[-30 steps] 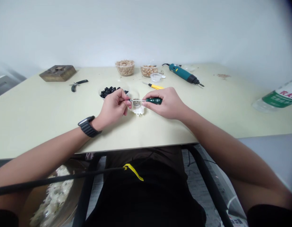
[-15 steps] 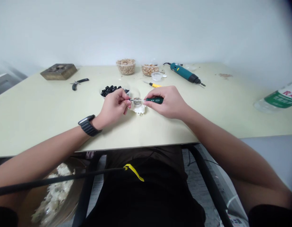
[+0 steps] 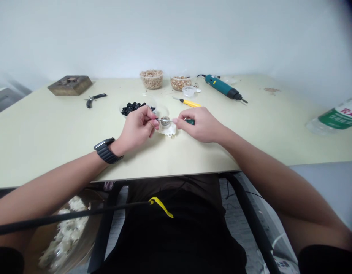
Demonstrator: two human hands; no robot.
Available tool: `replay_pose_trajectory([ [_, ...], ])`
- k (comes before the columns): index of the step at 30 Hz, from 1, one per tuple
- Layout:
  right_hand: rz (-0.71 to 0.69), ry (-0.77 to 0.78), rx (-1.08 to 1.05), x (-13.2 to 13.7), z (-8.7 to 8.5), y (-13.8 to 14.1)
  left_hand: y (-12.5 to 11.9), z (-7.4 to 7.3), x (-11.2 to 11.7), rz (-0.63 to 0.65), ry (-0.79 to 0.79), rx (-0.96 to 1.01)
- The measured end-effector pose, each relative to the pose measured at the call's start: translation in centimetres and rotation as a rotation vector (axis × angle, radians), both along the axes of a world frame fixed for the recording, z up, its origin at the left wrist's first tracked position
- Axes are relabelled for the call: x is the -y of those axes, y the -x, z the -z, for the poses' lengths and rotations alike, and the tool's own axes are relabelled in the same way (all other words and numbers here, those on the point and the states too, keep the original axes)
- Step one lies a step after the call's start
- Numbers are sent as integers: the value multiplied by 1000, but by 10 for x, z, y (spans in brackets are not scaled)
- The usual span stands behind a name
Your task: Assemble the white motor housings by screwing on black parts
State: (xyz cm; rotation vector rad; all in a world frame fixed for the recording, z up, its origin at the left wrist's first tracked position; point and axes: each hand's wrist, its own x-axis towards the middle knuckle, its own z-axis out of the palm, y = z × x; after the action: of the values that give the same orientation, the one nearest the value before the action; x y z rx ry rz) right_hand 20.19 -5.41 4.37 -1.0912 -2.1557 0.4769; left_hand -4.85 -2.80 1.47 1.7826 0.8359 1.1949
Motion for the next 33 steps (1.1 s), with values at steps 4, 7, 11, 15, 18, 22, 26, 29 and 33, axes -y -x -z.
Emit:
replay_pose_trajectory([
  [4, -7, 42, 41, -1, -1, -1, 0, 2, 0, -19, -11, -10],
  [7, 4, -25, 22, -2, 0, -1, 1, 1, -1, -25, -7, -17],
  [11, 29, -51, -11, -2, 1, -2, 2, 1, -1, -22, -6, -11],
  [15, 53, -53, -59, -3, 2, -3, 2, 1, -1, -17, -1, -8],
  [18, 48, -42, -123, -4, 3, -4, 2, 1, -1, -23, -7, -22],
  [22, 28, -36, -171, -5, 3, -4, 3, 2, -1, -16, -10, -26],
  [26, 44, -35, -120, -2, 1, -2, 3, 2, -2, -23, -22, -41],
  [29, 40, 11, -42, -1, 0, -2, 3, 2, -2, -24, -29, -40],
  [33, 11, 32, -12, -3, 0, -2, 3, 2, -2, -17, -24, -25],
])
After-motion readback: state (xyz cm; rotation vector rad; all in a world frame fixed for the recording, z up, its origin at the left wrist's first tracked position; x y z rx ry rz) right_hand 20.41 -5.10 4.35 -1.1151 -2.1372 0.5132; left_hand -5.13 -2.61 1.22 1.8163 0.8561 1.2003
